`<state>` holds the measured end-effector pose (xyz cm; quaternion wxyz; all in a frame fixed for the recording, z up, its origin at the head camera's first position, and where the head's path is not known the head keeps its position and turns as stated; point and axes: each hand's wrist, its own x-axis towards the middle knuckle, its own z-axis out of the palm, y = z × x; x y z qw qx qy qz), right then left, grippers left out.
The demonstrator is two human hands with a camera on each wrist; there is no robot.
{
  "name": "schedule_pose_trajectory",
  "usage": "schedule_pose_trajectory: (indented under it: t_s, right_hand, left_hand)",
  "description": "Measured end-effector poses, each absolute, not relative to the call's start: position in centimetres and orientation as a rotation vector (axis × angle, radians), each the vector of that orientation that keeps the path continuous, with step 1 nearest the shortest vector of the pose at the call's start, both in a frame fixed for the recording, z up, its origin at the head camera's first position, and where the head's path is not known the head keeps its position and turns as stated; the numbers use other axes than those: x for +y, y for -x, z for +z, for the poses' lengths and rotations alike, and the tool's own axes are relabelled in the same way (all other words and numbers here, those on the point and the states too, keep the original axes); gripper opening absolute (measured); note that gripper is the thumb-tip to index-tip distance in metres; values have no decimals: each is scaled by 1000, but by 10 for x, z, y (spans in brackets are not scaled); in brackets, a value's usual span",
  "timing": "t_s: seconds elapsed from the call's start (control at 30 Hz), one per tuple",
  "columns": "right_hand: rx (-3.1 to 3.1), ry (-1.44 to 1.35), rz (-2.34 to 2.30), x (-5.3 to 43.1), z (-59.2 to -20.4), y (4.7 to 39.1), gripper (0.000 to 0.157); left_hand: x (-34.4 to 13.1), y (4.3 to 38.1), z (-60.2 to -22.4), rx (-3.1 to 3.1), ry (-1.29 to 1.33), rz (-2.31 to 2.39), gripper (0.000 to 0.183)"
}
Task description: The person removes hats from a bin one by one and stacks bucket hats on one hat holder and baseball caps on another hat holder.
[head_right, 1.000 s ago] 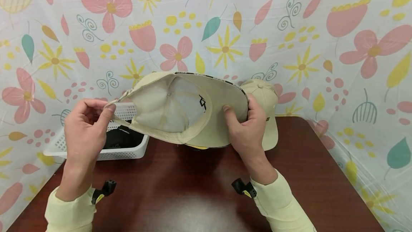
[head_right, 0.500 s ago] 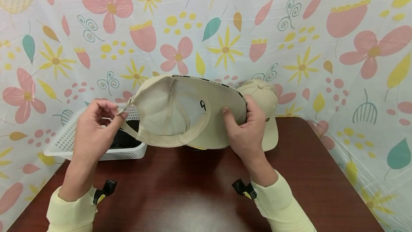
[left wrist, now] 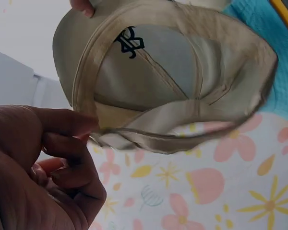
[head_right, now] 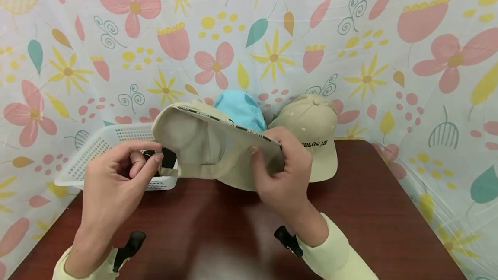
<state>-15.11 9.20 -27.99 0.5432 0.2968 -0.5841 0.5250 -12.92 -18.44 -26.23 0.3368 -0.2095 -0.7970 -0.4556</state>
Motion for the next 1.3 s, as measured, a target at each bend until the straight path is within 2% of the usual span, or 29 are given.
schedule_pose_trajectory:
  t_s: [0.13,0.37,0.43,0.5,0.6,0.73,0.93,1.3]
  right_hand:
    - [-1261,-780,1164,80,-278,143,34]
    - [-1039,-845,677,59,-279,134,14]
    - [-968,-939,535,55,-276,133,16]
    - [-931,-1023,427,53,-273,131,27]
    - [-864,-1095,323,46,-270,130,31]
    - [-820,-1169,233,34,-269,130,26]
    - [-899,-1260,138,25,-283,127,25]
    - [-1138,-1361,149,10,-327,126,16]
  left_hand:
    - [-186,123,-259,-2008,646,-1477,25]
    - [-192,116,-249,-1834,607,-1885,36]
    - [-193,118,-248,-1774,583,-1956,37]
    - [-195,120,-248,-1705,580,-2052,37]
    - [-198,124,-248,-1579,587,-2208,37]
    - [-201,128,-247,-1456,552,-2359,39]
    - [-199,131,-246,-1414,395,-2404,40]
    - [-191,133,-251,-1320,357,-2399,36]
